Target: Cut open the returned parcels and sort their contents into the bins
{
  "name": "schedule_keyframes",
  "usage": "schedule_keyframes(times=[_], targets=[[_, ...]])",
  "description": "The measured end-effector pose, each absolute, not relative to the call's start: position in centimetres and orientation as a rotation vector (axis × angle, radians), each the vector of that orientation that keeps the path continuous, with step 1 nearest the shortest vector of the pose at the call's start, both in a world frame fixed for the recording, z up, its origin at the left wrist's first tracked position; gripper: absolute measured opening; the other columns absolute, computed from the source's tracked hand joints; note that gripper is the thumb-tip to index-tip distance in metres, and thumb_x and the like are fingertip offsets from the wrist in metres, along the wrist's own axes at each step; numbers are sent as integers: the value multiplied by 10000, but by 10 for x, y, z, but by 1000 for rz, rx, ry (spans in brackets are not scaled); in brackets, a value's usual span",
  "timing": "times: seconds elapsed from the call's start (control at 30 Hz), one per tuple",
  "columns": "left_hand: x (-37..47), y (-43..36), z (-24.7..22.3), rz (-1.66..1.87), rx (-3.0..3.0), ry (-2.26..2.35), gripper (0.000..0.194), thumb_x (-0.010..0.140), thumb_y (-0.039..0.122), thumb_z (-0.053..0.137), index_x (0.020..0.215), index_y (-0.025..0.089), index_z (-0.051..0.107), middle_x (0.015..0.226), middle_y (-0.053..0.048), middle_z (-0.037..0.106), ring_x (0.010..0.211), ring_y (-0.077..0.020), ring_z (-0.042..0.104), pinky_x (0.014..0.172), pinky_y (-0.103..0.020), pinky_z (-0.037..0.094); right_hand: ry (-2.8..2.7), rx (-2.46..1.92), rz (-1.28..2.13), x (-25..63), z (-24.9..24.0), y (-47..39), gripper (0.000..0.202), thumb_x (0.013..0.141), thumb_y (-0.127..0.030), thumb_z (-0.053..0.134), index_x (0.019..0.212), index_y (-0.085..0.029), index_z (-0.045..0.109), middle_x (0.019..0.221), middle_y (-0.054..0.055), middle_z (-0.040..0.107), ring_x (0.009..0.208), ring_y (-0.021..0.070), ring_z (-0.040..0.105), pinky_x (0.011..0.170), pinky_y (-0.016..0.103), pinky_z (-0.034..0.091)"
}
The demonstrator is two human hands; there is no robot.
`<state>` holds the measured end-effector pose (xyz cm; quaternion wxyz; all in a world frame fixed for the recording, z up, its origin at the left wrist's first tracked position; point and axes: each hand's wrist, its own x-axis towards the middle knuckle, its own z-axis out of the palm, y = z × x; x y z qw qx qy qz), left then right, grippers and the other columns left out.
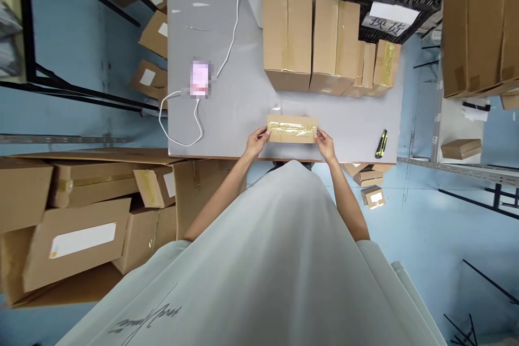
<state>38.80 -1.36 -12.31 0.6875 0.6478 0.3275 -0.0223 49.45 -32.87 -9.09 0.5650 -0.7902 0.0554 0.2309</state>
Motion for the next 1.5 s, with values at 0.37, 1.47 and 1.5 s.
schedule_keyframes(times=[0.37, 1.47, 1.5], targets=[[383, -18, -127, -50, 1497, 724, 676, 969, 741, 805, 1368, 197, 847, 1486, -184, 830, 1406, -357, 778, 1228, -560, 626, 258, -1809, 656, 485, -86, -327, 1109, 820, -940, 778, 1655, -215, 692, 1549, 180, 774, 1382, 356, 760, 1159, 575, 691], [374, -13, -132, -37, 1421, 827, 602, 899, 562, 918, 1373, 202, 832, 1549, -211, 793, 1471, -382, 741, 1336, -632, 542, 110, -1807, 650, 473, -99, -315, 818, 885, -686, 847, 1515, -167, 784, 1661, 196, 736, 1544, 377, 708, 1381, 580, 507], [369, -16, -132, -62, 1422, 847, 634, 906, 563, 910, 1414, 196, 813, 1566, -225, 778, 1486, -386, 733, 1330, -634, 545, 121, -1791, 682, 469, -98, -316, 856, 875, -696, 858, 1525, -146, 772, 1663, 216, 729, 1553, 387, 700, 1379, 584, 510]])
